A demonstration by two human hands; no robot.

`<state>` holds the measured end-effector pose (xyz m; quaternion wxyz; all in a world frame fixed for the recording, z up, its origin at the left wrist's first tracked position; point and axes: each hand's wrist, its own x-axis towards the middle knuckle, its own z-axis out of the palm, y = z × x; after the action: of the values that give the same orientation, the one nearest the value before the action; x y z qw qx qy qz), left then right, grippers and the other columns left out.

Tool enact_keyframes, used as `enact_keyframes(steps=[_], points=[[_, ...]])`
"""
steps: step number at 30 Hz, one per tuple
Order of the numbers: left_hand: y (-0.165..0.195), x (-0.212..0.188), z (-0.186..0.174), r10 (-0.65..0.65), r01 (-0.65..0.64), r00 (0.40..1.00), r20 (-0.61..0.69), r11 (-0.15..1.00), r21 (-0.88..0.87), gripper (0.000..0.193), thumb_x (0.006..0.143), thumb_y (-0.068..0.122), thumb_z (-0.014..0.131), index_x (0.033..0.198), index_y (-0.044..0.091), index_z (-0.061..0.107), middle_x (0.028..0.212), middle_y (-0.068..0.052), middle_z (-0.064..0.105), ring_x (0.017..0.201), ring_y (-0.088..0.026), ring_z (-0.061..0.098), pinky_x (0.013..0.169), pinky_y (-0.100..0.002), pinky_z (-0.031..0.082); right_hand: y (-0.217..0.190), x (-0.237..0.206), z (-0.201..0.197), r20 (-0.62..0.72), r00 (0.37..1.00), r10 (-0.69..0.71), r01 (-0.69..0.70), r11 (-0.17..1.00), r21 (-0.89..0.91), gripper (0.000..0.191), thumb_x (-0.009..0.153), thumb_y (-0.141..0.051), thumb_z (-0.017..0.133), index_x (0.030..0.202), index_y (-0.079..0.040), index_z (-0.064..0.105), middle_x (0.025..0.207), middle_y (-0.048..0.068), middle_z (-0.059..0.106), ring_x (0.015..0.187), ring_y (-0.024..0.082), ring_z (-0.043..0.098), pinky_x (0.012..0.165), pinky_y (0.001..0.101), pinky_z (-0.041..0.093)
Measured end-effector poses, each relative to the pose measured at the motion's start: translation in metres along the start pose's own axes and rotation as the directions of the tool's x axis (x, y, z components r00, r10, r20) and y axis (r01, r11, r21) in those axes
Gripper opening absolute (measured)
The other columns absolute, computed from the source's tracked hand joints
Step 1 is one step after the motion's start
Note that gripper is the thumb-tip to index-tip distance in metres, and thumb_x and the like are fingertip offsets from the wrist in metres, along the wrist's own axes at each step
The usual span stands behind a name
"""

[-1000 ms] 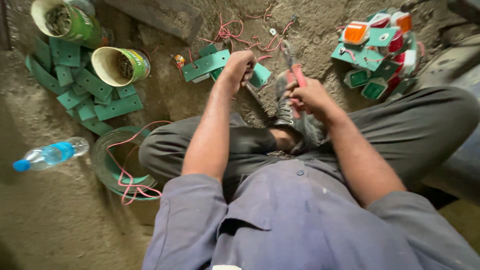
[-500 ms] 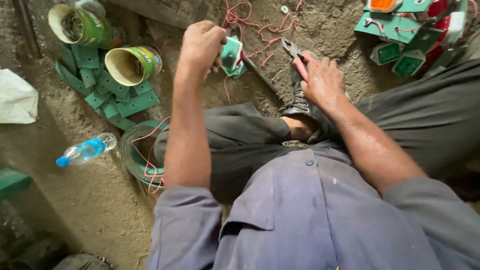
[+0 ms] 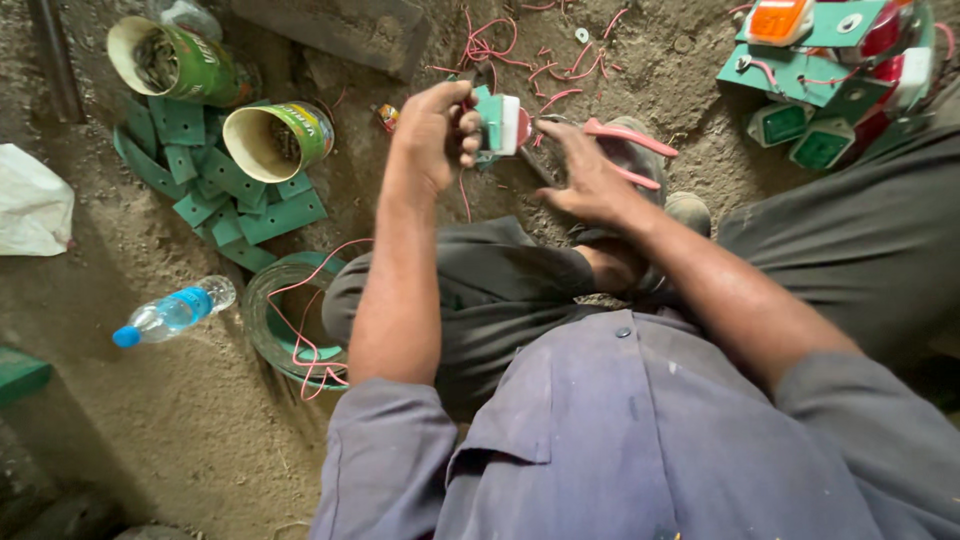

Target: The person sits on the floor and assembles small electrical components by stripping pink wires with pliers, inserting them into green plastic bases with colored inserts, and securing them with screws. The person handles multiple units one at a time, placing finished assemblies into a growing stack.

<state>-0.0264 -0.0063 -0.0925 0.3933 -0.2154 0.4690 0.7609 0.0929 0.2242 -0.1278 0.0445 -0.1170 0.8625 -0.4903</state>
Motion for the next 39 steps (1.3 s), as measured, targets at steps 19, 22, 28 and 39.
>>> enact_keyframes(steps=[19, 22, 28, 39], points=[[-0.019, 0.072, -0.069, 0.584, 0.086, 0.811, -0.035, -0.060, 0.994, 0.055, 0.077, 0.007, 0.067, 0.131, 0.015, 0.058, 0.132, -0.017, 0.058, 0.123, -0.046, 0.053, 0.095, -0.065, 0.044, -0.003, 0.046, 0.016, 0.318, 0.889, 0.331, -0.319, -0.051, 0.946, 0.048, 0.093, -0.027, 0.058, 0.134, -0.002, 0.057, 0.126, 0.016, 0.068, 0.120, 0.035, 0.065, 0.114, 0.0559, 0.048], [-0.028, 0.074, -0.061, 0.442, 0.060, 0.897, -0.013, -0.092, 0.994, 0.088, 0.070, 0.010, 0.079, 0.149, 0.015, 0.039, 0.138, -0.018, 0.053, 0.129, -0.046, 0.048, 0.103, -0.067, 0.040, -0.005, 0.050, 0.013, 0.355, 0.860, 0.367, -0.347, -0.092, 0.933, 0.048, 0.091, -0.033, 0.054, 0.126, -0.001, 0.064, 0.119, 0.018, 0.071, 0.114, 0.036, 0.067, 0.109, 0.0557, 0.049], [-0.022, 0.067, -0.058, 0.298, 0.067, 0.953, -0.064, 0.000, 0.998, 0.103, 0.056, 0.026, 0.100, 0.141, 0.013, 0.043, 0.143, -0.022, 0.050, 0.129, -0.047, 0.052, 0.104, -0.058, 0.047, -0.009, 0.054, 0.023, 0.368, 0.770, 0.521, -0.377, -0.095, 0.921, 0.040, 0.095, -0.029, 0.052, 0.120, -0.001, 0.065, 0.110, 0.015, 0.073, 0.107, 0.034, 0.070, 0.104, 0.0541, 0.053], [0.015, 0.052, -0.063, 0.235, -0.054, 0.971, -0.038, 0.374, 0.926, 0.053, 0.067, 0.024, 0.073, 0.113, -0.003, 0.070, 0.108, -0.026, 0.075, 0.105, -0.035, 0.075, 0.091, -0.041, 0.057, 0.000, 0.041, 0.015, 0.327, 0.738, 0.591, -0.386, -0.030, 0.922, 0.037, 0.096, -0.027, 0.049, 0.114, 0.000, 0.066, 0.104, 0.015, 0.073, 0.097, 0.031, 0.073, 0.093, 0.0504, 0.059]])
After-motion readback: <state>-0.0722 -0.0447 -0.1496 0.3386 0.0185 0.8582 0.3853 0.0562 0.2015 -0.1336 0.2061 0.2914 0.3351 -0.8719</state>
